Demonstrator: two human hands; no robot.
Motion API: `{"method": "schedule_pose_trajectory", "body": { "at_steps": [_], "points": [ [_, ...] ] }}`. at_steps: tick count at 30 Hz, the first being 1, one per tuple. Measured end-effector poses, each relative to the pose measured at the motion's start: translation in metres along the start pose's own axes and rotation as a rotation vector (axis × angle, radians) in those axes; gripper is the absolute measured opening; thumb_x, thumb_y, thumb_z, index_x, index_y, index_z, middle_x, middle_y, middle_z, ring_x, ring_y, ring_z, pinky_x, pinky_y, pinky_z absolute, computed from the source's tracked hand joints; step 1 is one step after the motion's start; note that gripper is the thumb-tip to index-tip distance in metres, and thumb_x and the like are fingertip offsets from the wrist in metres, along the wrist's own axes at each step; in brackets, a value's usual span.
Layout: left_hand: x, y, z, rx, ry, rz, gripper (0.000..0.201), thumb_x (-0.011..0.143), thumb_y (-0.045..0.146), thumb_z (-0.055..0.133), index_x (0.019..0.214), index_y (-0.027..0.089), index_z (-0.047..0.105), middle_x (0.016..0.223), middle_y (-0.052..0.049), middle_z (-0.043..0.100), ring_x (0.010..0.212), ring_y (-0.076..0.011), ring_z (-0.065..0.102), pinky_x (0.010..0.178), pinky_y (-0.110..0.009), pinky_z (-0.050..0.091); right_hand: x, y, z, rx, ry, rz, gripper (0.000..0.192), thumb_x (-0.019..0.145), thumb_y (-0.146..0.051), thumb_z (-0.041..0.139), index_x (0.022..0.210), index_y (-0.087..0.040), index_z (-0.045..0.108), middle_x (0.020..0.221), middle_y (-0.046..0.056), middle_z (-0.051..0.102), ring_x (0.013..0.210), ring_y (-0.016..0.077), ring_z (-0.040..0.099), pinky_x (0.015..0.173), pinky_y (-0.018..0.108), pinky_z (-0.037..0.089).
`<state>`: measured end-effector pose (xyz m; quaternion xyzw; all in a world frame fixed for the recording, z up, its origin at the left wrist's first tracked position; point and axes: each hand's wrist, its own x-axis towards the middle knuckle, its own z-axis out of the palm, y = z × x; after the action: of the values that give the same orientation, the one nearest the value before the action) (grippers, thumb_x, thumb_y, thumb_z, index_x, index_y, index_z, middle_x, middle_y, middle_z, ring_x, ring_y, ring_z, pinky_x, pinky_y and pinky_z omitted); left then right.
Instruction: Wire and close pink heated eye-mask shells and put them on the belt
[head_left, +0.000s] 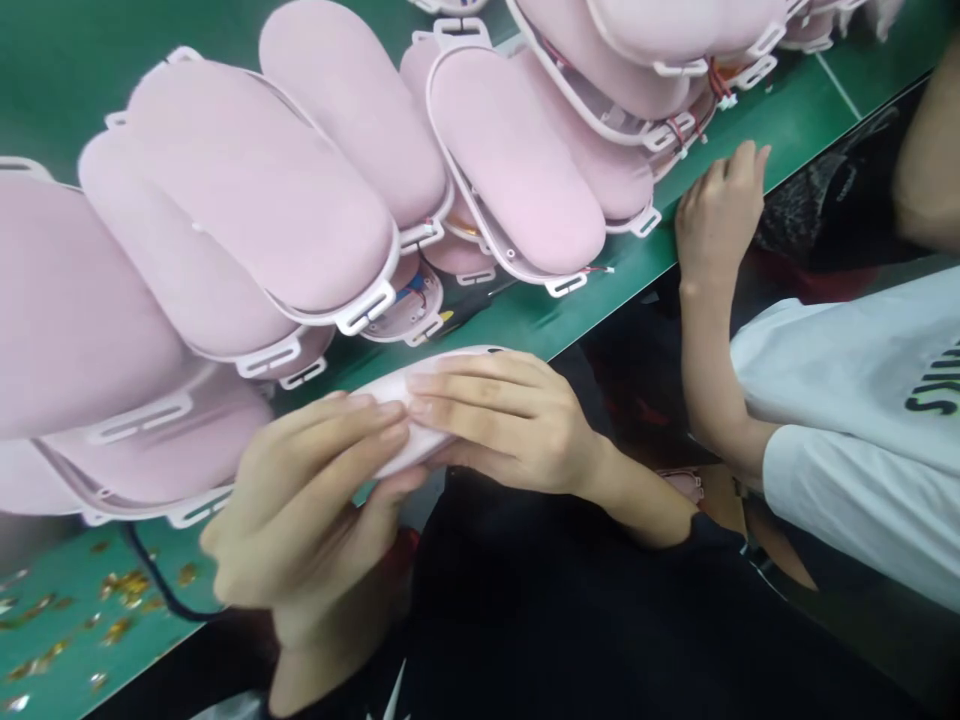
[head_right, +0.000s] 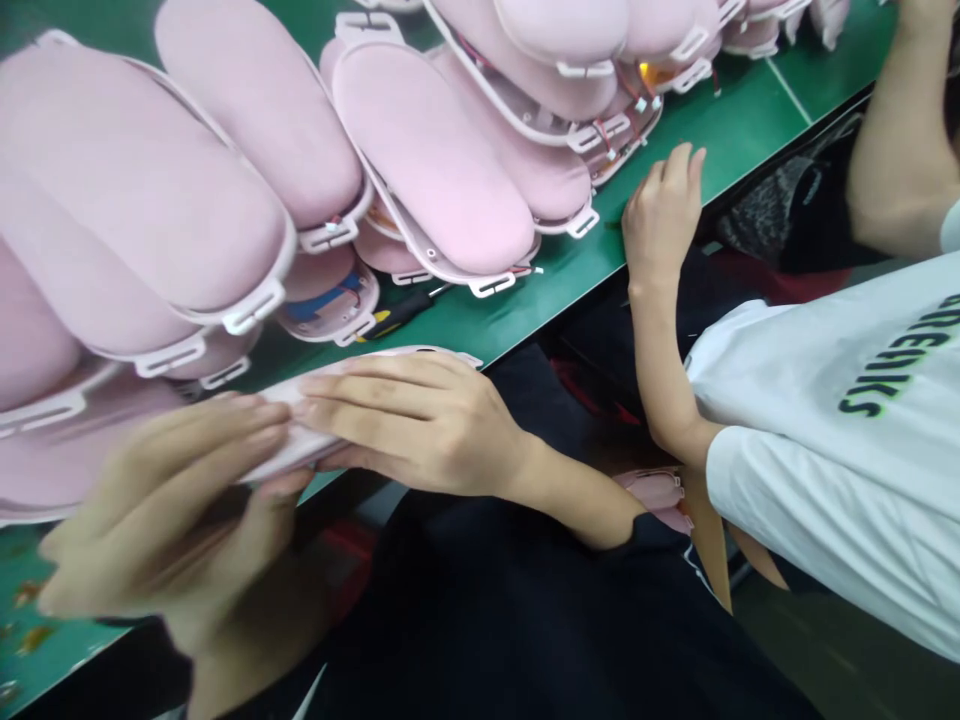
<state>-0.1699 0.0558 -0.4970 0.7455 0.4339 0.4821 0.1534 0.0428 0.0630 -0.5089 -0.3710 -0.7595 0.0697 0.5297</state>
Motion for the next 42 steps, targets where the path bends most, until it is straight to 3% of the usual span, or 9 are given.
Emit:
{"method": "schedule_pose_trajectory", "body": {
  "at_steps": [3,6,9,15,18,27,34,37,42],
  "points": [
    [0.008,-0.003,0.008,0.057,0.056,0.234,0.037,0.097,0.020,0.080,0.133,0.029,0.080,0.116,-0.005,0.086,0.102,-0.0259,0.081,0.089,-0.047,0.067,0.000,0.002,0.015,-0.015,0.048,0.008,0.019,0.111,-0.032,0.067,0.115,-0.019,0.080,0.120,0.000,0.086,0.115,0.0121,0.080,0.103,0.027,0.064],
    [0.003,-0.015,0.020,0.122,0.234,0.210,0.032,0.096,0.013,0.079,0.124,0.027,0.084,0.113,-0.006,0.087,0.098,-0.0246,0.082,0.082,-0.041,0.067,0.005,0.002,0.029,-0.056,0.072,-0.028,0.015,0.110,-0.025,0.068,0.115,-0.018,0.079,0.117,-0.001,0.086,0.111,0.0108,0.080,0.100,0.026,0.064],
    [-0.009,-0.025,0.021,0.130,0.317,0.170,0.022,0.098,0.021,0.078,0.118,0.025,0.086,0.107,-0.007,0.088,0.094,-0.0250,0.084,0.079,-0.040,0.065,0.010,0.008,0.027,-0.119,-0.096,-0.107,0.023,0.114,-0.031,0.061,0.119,-0.019,0.079,0.122,-0.002,0.084,0.111,0.0119,0.079,0.101,0.028,0.063],
    [-0.017,-0.028,-0.007,0.276,0.047,-0.008,0.031,0.095,0.012,0.077,0.125,0.017,0.083,0.110,-0.013,0.087,0.102,-0.0251,0.083,0.091,-0.037,0.062,-0.001,0.037,0.005,0.093,-0.171,0.036,0.030,0.113,-0.036,0.062,0.125,-0.012,0.075,0.126,0.008,0.084,0.121,0.0170,0.078,0.110,0.035,0.063],
    [-0.014,-0.028,-0.007,0.314,-0.073,0.056,0.041,0.088,0.015,0.088,0.129,0.016,0.080,0.115,-0.015,0.086,0.106,-0.0267,0.082,0.097,-0.037,0.063,-0.009,0.043,0.009,0.223,-0.160,0.111,0.029,0.112,-0.038,0.063,0.123,-0.014,0.076,0.127,0.009,0.083,0.124,0.0178,0.077,0.111,0.038,0.064],
    [-0.020,-0.031,0.020,0.316,0.144,0.133,0.050,0.083,0.008,0.091,0.129,0.025,0.081,0.109,-0.009,0.088,0.098,-0.0278,0.085,0.091,-0.039,0.066,-0.015,0.033,0.033,0.167,0.109,0.111,0.022,0.109,-0.034,0.069,0.107,-0.016,0.081,0.109,0.009,0.086,0.106,0.0181,0.082,0.094,0.034,0.067],
    [-0.011,-0.022,0.012,0.391,0.037,0.111,0.034,0.090,0.013,0.086,0.123,0.019,0.078,0.109,-0.011,0.087,0.100,-0.0274,0.084,0.093,-0.036,0.065,-0.010,0.030,0.022,0.092,-0.059,0.098,0.029,0.105,-0.040,0.074,0.119,-0.015,0.080,0.123,0.012,0.084,0.118,0.0210,0.078,0.107,0.038,0.064],
    [-0.009,-0.022,0.007,0.374,-0.066,0.105,0.035,0.094,0.013,0.081,0.129,0.020,0.076,0.118,-0.012,0.086,0.107,-0.0271,0.083,0.097,-0.035,0.065,-0.008,0.026,0.025,0.042,-0.004,0.109,0.034,0.100,-0.044,0.080,0.118,-0.015,0.080,0.126,0.013,0.082,0.118,0.0220,0.076,0.107,0.040,0.063],
    [-0.015,-0.021,0.014,0.395,0.028,0.097,0.033,0.094,0.009,0.079,0.125,0.022,0.077,0.114,-0.009,0.087,0.104,-0.0263,0.084,0.096,-0.036,0.066,-0.013,0.024,0.036,-0.014,0.058,0.176,0.022,0.101,-0.038,0.079,0.105,-0.018,0.083,0.109,0.009,0.085,0.106,0.0199,0.077,0.100,0.036,0.064]
  ]
}}
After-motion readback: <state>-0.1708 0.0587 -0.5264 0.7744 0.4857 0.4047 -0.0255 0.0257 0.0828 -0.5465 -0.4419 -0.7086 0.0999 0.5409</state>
